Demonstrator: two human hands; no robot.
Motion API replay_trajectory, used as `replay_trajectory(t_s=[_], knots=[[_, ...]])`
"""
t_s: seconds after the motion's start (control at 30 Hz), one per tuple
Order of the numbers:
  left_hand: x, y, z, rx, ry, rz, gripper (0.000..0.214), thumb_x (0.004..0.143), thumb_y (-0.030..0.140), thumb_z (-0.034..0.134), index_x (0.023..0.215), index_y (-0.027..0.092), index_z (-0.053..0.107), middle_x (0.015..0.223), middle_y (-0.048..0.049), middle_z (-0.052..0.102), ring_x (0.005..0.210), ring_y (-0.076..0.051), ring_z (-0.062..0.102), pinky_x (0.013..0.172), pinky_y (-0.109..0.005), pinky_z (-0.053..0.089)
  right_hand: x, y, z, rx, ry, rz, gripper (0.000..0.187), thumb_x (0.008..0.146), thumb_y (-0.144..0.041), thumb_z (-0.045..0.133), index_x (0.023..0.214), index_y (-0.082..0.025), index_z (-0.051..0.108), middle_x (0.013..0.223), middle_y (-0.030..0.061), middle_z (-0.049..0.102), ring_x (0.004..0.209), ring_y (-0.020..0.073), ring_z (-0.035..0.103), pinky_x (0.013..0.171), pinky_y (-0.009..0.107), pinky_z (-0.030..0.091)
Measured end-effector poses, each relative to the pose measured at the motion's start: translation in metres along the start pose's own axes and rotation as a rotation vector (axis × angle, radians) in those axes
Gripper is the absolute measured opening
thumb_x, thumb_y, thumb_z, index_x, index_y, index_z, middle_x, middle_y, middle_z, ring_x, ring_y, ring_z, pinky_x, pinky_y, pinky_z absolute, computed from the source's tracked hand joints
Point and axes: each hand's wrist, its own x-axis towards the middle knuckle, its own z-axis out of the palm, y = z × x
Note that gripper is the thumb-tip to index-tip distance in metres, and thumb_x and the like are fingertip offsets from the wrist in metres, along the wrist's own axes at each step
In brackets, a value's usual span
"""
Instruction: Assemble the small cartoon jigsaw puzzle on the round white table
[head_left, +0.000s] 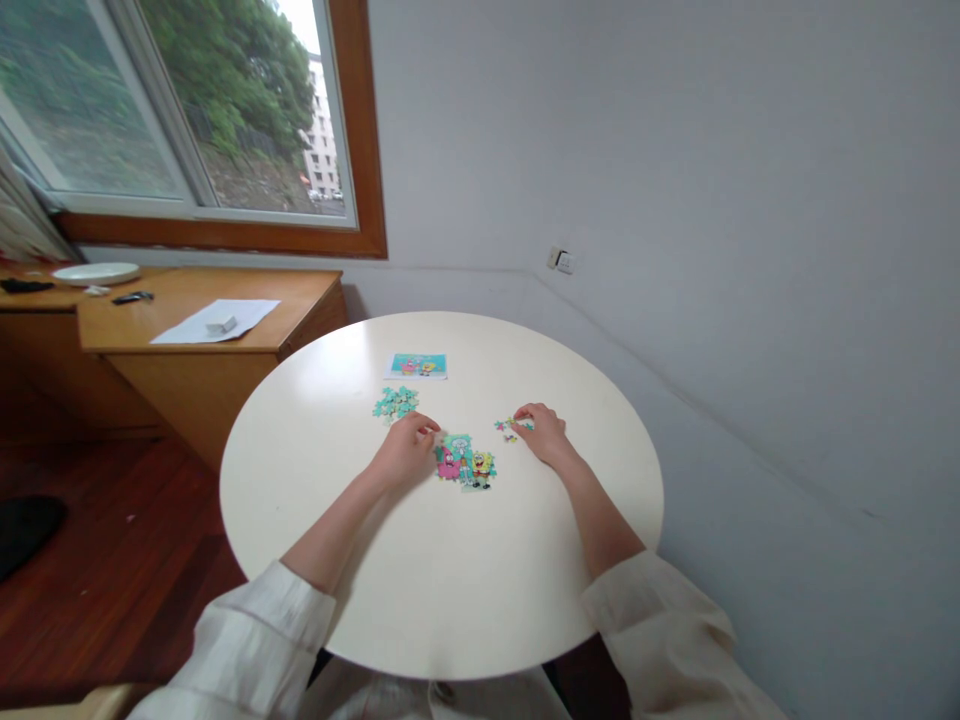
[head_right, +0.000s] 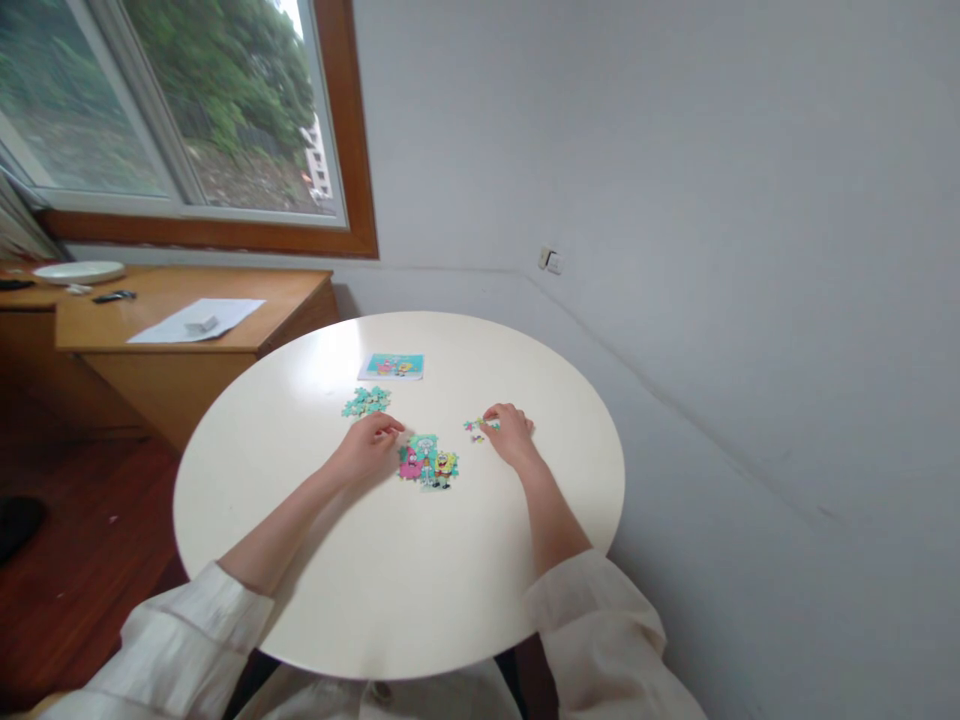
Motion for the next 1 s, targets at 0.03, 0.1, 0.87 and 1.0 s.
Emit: replay_trajectory(t_s=[0.03, 0.1, 0.87, 1.0], knots=[[0.0, 0.0, 0.0, -0.002, -0.002, -0.003, 0.027, 0.072, 0.013, 0.042, 0.084, 0.015, 0.066, 0.087, -0.0065, 0.062, 0.079, -0.016, 0.058, 0.077, -0.029, 0.046, 0.0, 0.0, -0.001, 0.019, 0.007, -0.009, 0.011, 0.073, -0.026, 0.058, 0.083, -0.022, 0.061, 0.098, 0.0027, 0.062, 0.098, 0.0217, 0.052, 0.085, 0.039, 0.032], [0.0, 0.001, 0.0, -0.005, -0.013, -0.01, 0.027, 0.072, 0.013, 0.041, 0.084, 0.014, 0.066, 0.087, -0.0068, 0.062, 0.078, -0.016, 0.058, 0.076, -0.029, 0.046, 0.0, 0.0, -0.001, 0.079, 0.014, -0.03, 0.009, 0.07, -0.024, 0.059, 0.079, -0.022, 0.06, 0.09, 0.0008, 0.065, 0.092, 0.0192, 0.055, 0.086, 0.038, 0.033], [-0.003, 0.009, 0.004, -0.191, -0.028, 0.116, 0.017, 0.07, 0.019, 0.058, 0.085, 0.015, 0.064, 0.079, -0.0034, 0.065, 0.071, -0.013, 0.058, 0.07, -0.026, 0.046, -0.025, -0.054, 0.007, 0.916, -0.212, -0.142, 0.025, 0.057, -0.035, 0.07, 0.072, -0.016, 0.064, 0.071, 0.0041, 0.065, 0.068, 0.016, 0.06, 0.069, 0.032, 0.049], [-0.005, 0.01, 0.006, -0.202, -0.082, 0.096, 0.012, 0.069, 0.017, 0.057, 0.079, 0.015, 0.065, 0.074, -0.0015, 0.066, 0.068, -0.013, 0.058, 0.066, -0.024, 0.046, -0.028, -0.057, 0.013, 0.939, -0.269, -0.108, 0.025, 0.053, -0.034, 0.072, 0.069, -0.016, 0.065, 0.066, 0.0033, 0.066, 0.064, 0.0157, 0.061, 0.066, 0.031, 0.049]])
